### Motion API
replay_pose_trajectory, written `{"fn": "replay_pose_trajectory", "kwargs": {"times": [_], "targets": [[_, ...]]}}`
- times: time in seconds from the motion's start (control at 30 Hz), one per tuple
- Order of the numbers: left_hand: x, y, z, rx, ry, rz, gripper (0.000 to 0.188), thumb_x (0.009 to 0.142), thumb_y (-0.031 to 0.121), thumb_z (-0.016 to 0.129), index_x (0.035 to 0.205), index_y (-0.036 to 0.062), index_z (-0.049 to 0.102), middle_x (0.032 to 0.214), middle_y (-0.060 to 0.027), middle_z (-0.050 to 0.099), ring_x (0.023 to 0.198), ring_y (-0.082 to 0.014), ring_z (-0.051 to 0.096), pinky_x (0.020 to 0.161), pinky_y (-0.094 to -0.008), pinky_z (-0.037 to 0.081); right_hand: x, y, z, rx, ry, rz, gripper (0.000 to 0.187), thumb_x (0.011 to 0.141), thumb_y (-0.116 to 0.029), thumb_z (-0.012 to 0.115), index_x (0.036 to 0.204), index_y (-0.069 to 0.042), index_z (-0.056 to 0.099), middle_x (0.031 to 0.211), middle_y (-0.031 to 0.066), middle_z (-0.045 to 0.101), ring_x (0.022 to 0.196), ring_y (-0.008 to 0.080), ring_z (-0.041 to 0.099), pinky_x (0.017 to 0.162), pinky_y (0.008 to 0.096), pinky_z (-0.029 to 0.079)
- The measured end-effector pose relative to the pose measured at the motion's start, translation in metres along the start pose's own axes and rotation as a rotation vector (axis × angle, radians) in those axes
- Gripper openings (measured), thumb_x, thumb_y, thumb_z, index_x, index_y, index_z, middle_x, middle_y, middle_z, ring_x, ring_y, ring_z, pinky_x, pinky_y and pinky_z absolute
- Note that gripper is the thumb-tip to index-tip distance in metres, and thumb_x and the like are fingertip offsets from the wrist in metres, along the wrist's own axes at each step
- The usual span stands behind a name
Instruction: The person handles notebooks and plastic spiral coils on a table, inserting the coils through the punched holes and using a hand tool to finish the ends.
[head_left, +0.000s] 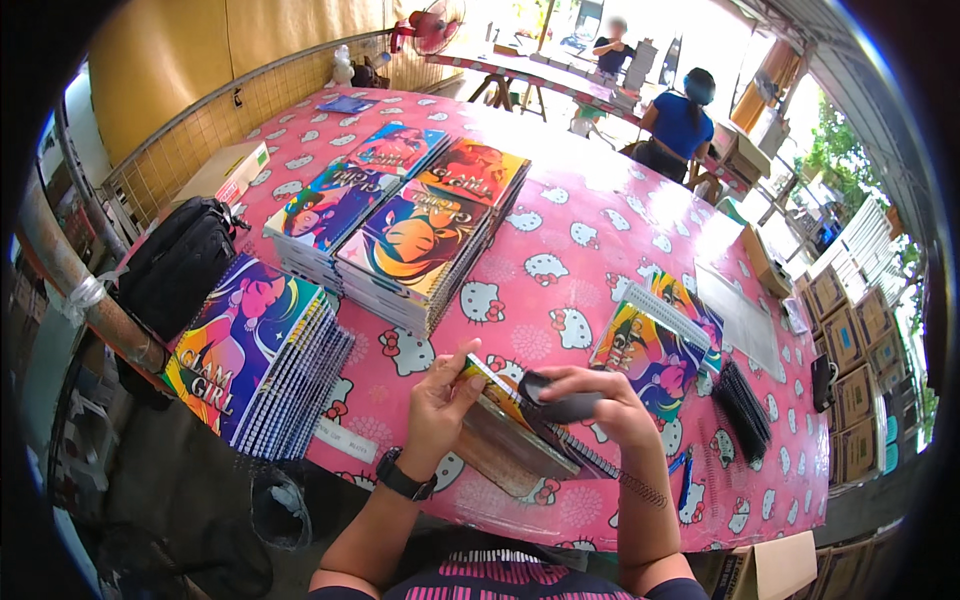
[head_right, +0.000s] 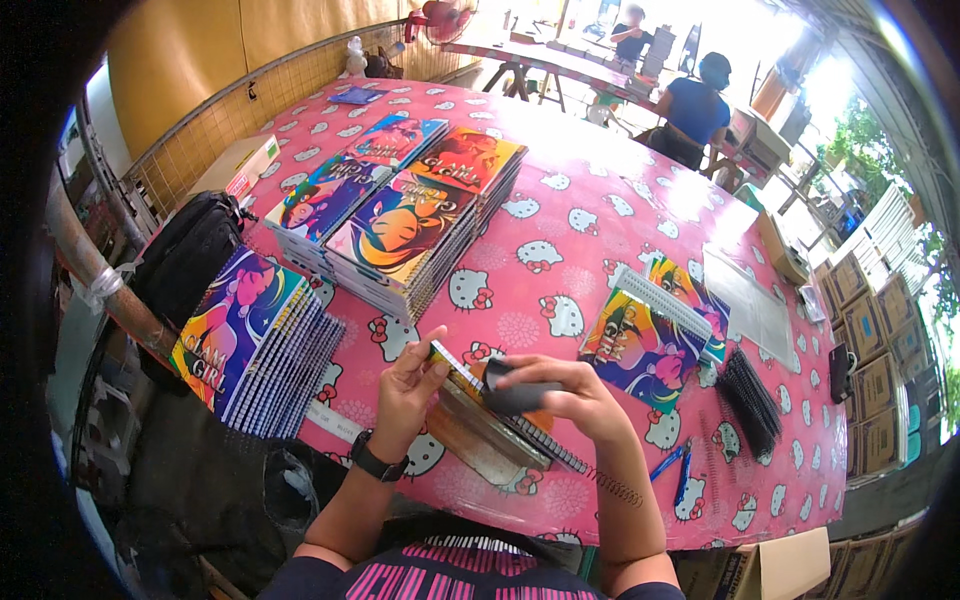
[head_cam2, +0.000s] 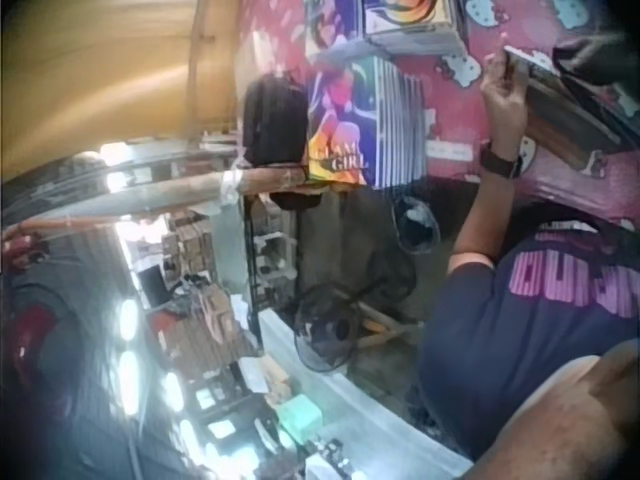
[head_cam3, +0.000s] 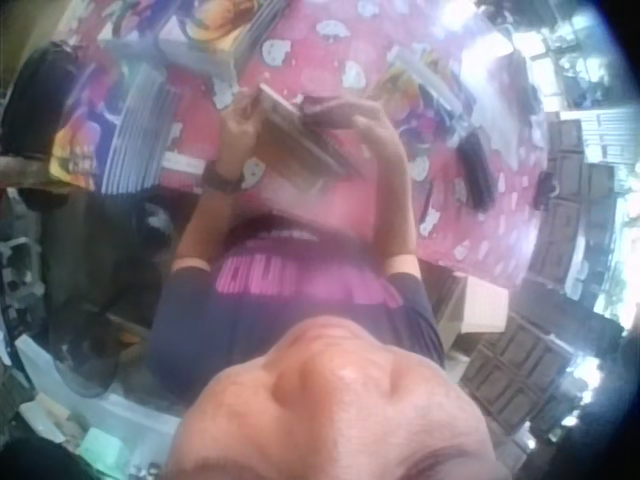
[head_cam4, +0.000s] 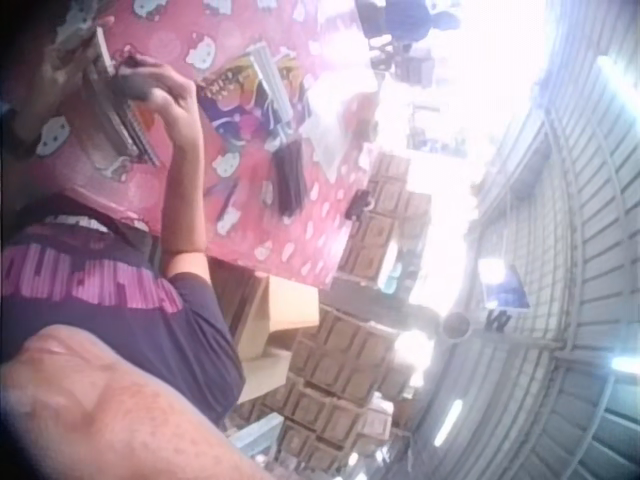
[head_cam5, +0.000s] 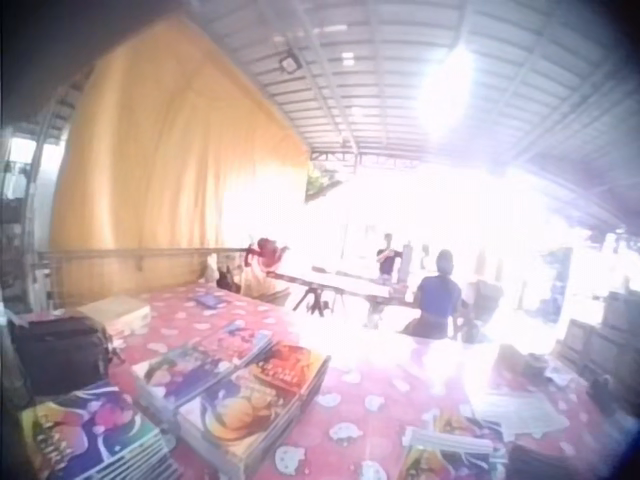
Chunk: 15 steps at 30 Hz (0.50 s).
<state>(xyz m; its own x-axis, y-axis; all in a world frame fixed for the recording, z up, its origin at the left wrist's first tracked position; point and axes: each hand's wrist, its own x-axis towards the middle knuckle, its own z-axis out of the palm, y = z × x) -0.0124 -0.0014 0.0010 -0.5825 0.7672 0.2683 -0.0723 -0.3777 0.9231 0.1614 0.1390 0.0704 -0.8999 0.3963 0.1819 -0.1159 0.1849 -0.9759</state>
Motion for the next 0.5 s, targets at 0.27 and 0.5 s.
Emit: {"fn": "replay_pose_trajectory", "kwargs": {"times": [0.27,0.5], "targets": [[0.003,0.003,0.004,-0.047,0.006,-0.002,0.044,0.088,0.003,0.062,0.131,0.0058,0.053,0.091,0.0032,0.045,0.081,-0.0059,0.042,0.075,-0.0194,0.038,0.014,-0.005,0.000,-0.201,-0.001,0.048,0.043,0.083,-0.035,0.066,0.104,0.002,0.067,0.113,0.0216,0.061,0.110,0.0267,0.056,0.093,0.0362,0.043],[-0.003,0.001,0.002,0.012,0.000,-0.033,0.043,0.089,0.002,0.060,0.131,0.0061,0.054,0.089,0.0037,0.045,0.081,-0.0054,0.042,0.074,-0.0185,0.036,0.027,0.000,0.005,-0.366,-0.004,0.051,0.037,0.086,-0.028,0.063,0.104,0.004,0.066,0.113,0.0152,0.063,0.107,0.0230,0.057,0.092,0.0347,0.043]]}}
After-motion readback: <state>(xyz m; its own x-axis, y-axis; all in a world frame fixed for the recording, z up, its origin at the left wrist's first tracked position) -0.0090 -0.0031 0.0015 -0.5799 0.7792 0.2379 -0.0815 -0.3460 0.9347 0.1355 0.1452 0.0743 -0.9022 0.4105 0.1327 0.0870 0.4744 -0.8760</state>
